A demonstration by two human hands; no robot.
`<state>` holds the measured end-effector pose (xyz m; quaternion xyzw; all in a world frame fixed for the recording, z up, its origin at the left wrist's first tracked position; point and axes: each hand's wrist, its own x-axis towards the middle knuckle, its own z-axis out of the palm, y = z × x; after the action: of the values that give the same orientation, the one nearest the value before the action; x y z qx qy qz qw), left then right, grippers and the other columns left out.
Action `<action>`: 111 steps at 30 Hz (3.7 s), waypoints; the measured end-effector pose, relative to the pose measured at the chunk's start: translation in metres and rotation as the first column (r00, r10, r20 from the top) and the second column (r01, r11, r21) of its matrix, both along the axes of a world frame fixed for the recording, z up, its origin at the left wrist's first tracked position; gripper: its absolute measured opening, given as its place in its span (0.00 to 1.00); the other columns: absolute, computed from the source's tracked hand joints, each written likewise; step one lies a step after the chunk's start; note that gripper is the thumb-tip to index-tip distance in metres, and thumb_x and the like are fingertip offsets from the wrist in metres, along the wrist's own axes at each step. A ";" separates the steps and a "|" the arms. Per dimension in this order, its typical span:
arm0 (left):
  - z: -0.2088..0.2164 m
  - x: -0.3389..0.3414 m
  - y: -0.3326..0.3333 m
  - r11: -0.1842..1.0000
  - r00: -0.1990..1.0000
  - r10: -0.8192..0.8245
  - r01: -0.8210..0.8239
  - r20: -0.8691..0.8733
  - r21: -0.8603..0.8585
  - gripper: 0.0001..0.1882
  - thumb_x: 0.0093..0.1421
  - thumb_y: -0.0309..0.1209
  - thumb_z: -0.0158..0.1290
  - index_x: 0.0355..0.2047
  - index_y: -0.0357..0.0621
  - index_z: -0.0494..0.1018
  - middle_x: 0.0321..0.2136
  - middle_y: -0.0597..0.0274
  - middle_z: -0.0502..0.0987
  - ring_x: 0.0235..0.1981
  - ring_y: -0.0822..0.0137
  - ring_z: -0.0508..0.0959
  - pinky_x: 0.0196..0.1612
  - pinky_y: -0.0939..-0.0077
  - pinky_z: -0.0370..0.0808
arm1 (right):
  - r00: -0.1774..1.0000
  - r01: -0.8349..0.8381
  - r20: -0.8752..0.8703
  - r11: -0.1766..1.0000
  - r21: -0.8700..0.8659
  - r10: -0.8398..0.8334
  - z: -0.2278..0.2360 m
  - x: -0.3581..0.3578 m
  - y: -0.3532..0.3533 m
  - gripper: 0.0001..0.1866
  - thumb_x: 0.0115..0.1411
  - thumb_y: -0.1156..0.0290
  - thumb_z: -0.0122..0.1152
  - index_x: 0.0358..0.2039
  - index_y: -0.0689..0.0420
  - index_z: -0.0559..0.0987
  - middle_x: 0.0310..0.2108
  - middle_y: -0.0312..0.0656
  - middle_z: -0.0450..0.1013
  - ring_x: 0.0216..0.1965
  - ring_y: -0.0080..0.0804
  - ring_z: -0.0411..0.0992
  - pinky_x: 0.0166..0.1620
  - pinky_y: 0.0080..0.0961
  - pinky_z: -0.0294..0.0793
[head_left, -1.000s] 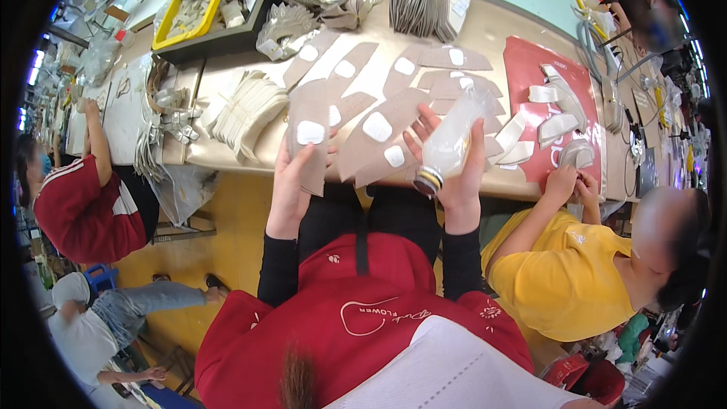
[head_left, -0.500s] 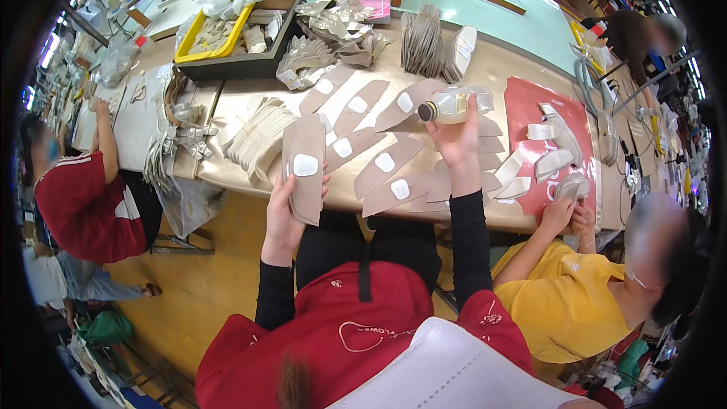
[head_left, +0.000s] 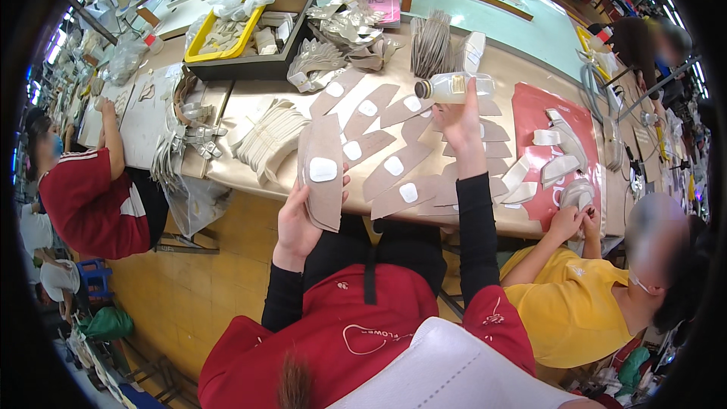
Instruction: The person repeatedly picks up small beige cardboard pieces and applies a white liquid from a squeeze bottle onto a marked area on each piece. They then place the treated pieces back on the table. The process is repeated for multiple pieces throughout the clip.
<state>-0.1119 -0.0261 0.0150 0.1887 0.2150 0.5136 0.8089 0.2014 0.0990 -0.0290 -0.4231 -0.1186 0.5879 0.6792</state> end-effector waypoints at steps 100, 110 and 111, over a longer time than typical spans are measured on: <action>-0.018 0.046 -0.011 0.979 0.895 -0.188 0.202 -0.404 -0.008 0.42 0.51 0.16 0.58 0.64 0.37 0.50 0.54 0.57 0.66 0.55 0.68 0.68 0.56 0.73 0.67 | 0.963 -0.070 -0.260 0.997 0.022 0.074 0.013 -0.050 -0.176 0.38 0.62 0.39 0.39 0.50 0.67 0.68 0.51 0.54 0.66 0.44 0.40 0.70 0.47 0.33 0.72; -0.026 0.035 -0.005 0.982 0.803 -0.095 0.173 -0.588 0.078 0.41 0.50 0.18 0.59 0.62 0.33 0.52 0.54 0.53 0.66 0.55 0.67 0.67 0.56 0.73 0.66 | 0.918 -0.365 -0.131 0.926 0.091 0.375 0.015 -0.072 -0.171 0.47 0.61 0.36 0.39 0.58 0.75 0.58 0.59 0.61 0.57 0.62 0.50 0.56 0.63 0.44 0.57; -0.025 0.033 -0.006 0.982 0.806 -0.088 0.169 -0.585 0.085 0.41 0.51 0.18 0.59 0.62 0.33 0.52 0.54 0.53 0.66 0.55 0.67 0.67 0.56 0.73 0.67 | 0.916 -0.363 -0.140 0.926 0.106 0.375 0.014 -0.073 -0.169 0.47 0.61 0.36 0.39 0.58 0.75 0.58 0.59 0.61 0.57 0.62 0.50 0.55 0.63 0.44 0.58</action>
<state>-0.0787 -0.0317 -0.0101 0.4033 0.4024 0.3890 0.7239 0.1287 -0.0699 -0.0147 -0.3184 -0.1651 0.7320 0.5793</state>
